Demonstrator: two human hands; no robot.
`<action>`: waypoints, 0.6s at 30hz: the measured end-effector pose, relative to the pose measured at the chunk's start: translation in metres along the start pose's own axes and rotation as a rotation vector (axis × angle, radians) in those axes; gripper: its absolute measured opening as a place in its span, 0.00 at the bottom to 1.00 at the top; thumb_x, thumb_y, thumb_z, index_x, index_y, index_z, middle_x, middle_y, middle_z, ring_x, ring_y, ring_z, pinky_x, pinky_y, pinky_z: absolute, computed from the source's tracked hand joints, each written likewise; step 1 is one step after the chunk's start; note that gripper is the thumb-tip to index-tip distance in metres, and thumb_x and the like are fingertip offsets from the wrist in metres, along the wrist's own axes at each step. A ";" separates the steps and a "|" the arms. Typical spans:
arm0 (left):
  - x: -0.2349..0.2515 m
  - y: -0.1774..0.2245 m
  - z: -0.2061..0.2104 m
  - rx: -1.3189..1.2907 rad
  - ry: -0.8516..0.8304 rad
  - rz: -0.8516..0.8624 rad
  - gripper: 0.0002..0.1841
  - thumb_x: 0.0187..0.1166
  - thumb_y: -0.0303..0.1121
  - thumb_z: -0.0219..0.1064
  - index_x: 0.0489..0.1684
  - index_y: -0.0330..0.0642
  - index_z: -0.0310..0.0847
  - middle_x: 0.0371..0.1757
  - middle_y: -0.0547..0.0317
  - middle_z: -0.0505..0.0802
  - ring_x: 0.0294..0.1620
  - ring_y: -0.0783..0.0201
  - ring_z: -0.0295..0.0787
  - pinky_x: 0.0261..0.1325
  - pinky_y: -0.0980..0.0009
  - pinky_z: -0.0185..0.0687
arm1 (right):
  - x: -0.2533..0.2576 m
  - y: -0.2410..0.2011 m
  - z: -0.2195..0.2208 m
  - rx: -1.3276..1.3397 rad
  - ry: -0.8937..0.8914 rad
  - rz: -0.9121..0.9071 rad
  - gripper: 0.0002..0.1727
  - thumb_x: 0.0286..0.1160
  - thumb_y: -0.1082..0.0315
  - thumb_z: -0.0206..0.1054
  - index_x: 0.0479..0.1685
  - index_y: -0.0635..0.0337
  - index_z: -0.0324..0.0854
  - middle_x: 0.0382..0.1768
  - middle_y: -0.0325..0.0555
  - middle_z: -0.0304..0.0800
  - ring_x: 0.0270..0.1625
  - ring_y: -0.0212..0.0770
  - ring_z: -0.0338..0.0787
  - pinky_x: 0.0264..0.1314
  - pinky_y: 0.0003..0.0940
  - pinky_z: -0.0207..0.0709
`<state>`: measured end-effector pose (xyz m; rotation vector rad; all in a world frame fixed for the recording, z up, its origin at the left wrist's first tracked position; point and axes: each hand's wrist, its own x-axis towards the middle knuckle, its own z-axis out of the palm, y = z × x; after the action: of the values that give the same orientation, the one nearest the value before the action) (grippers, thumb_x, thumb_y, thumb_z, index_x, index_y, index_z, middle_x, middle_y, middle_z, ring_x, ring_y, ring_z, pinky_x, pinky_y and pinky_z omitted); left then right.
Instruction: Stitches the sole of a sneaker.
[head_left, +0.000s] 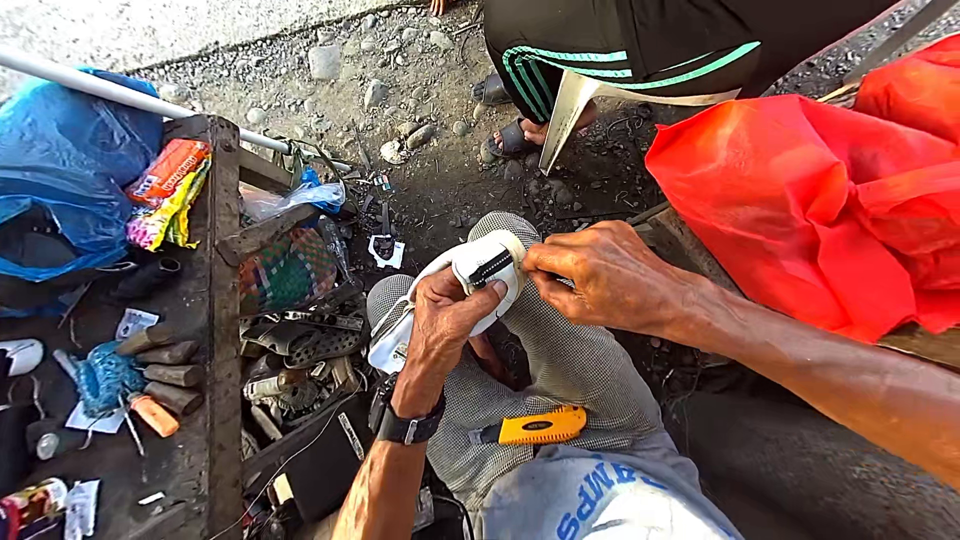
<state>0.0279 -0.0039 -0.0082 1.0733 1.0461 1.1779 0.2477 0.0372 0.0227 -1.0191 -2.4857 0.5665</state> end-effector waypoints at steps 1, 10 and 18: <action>0.000 -0.001 0.000 0.003 0.008 -0.008 0.07 0.68 0.21 0.70 0.38 0.40 0.92 0.38 0.59 0.97 0.41 0.68 0.94 0.49 0.69 0.91 | 0.001 0.000 0.002 -0.005 -0.004 0.002 0.11 0.75 0.63 0.60 0.32 0.50 0.88 0.19 0.35 0.79 0.22 0.35 0.80 0.22 0.34 0.66; 0.002 -0.002 -0.003 0.035 0.019 -0.065 0.07 0.67 0.22 0.71 0.37 0.41 0.92 0.34 0.59 0.96 0.36 0.70 0.93 0.44 0.70 0.90 | 0.018 -0.004 0.007 -0.058 -0.087 0.002 0.08 0.72 0.63 0.62 0.29 0.52 0.82 0.18 0.38 0.77 0.22 0.40 0.82 0.22 0.38 0.68; 0.004 0.027 -0.044 0.370 -0.291 -0.120 0.16 0.77 0.42 0.74 0.55 0.43 0.88 0.43 0.66 0.96 0.44 0.73 0.92 0.53 0.73 0.89 | 0.020 0.013 -0.014 -0.108 -0.066 -0.174 0.09 0.75 0.62 0.61 0.31 0.51 0.83 0.20 0.36 0.79 0.22 0.37 0.82 0.21 0.37 0.69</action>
<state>-0.0196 0.0055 0.0100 1.4015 1.1035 0.7189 0.2489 0.0637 0.0316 -0.8225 -2.6548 0.4220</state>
